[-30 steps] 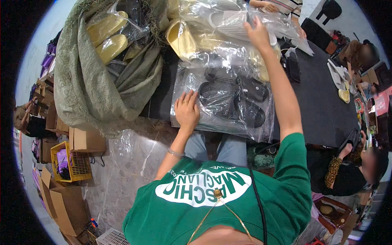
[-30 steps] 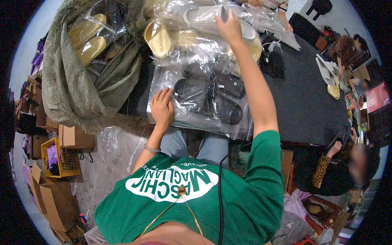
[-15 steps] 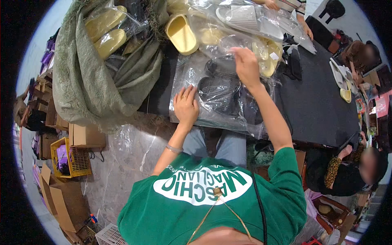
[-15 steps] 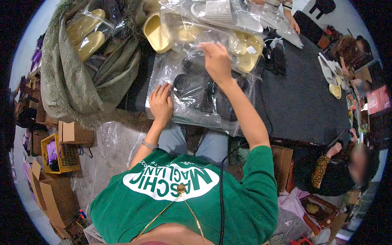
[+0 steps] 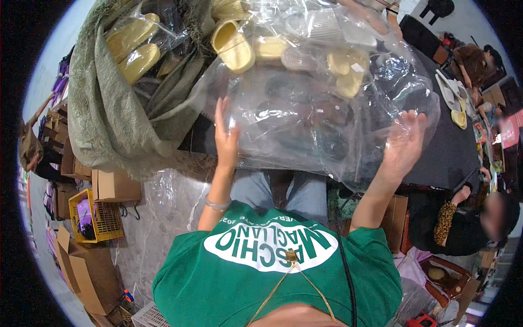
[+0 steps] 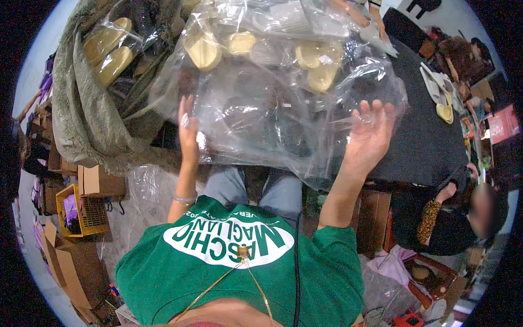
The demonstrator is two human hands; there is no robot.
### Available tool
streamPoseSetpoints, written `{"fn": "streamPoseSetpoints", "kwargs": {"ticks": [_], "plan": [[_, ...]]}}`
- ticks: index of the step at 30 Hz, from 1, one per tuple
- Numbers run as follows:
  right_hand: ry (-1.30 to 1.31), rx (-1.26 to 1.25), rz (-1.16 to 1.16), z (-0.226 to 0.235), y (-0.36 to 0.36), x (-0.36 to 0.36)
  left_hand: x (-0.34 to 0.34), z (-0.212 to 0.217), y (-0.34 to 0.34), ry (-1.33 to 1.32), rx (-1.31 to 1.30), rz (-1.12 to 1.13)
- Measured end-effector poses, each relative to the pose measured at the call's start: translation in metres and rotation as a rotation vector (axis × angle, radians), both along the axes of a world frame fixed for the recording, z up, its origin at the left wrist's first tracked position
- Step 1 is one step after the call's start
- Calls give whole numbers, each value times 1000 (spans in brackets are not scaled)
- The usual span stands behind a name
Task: Sort and pack different colored slippers into plastic bags.
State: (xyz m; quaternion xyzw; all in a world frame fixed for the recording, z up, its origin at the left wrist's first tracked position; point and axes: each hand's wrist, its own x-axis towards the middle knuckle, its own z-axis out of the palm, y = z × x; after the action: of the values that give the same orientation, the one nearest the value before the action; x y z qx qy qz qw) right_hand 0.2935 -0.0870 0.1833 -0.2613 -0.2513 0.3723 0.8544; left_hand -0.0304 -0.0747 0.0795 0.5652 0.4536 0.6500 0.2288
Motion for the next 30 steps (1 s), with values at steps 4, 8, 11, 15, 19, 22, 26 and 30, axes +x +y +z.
{"fn": "streamPoseSetpoints", "kwargs": {"ticks": [4, 8, 11, 15, 19, 22, 26, 30], "plan": [[-7, -203, 33, -36, 2, 4, -22, 42, -4, -912, -241, -963], [-86, -298, 49, -56, 8, 3, -34, 45, -7, -903, -291, -1011], [-100, -263, 116, -71, 20, 7, -35, 37, -3, -456, -492, -812], [-288, -318, 14, -76, 41, 27, -42, 11, 14, -205, -652, -598], [-543, -415, -154, -95, 43, 63, -57, -26, 32, -287, -631, -450], [-636, -531, -159, -86, 21, 53, -55, -21, 31, -289, -653, -435], [-1213, -223, -12, -67, -13, 20, -56, -16, 21, -329, -643, -480], [-1238, -158, 192, -59, -37, 0, -46, -4, 3, -375, -628, -341]]}}
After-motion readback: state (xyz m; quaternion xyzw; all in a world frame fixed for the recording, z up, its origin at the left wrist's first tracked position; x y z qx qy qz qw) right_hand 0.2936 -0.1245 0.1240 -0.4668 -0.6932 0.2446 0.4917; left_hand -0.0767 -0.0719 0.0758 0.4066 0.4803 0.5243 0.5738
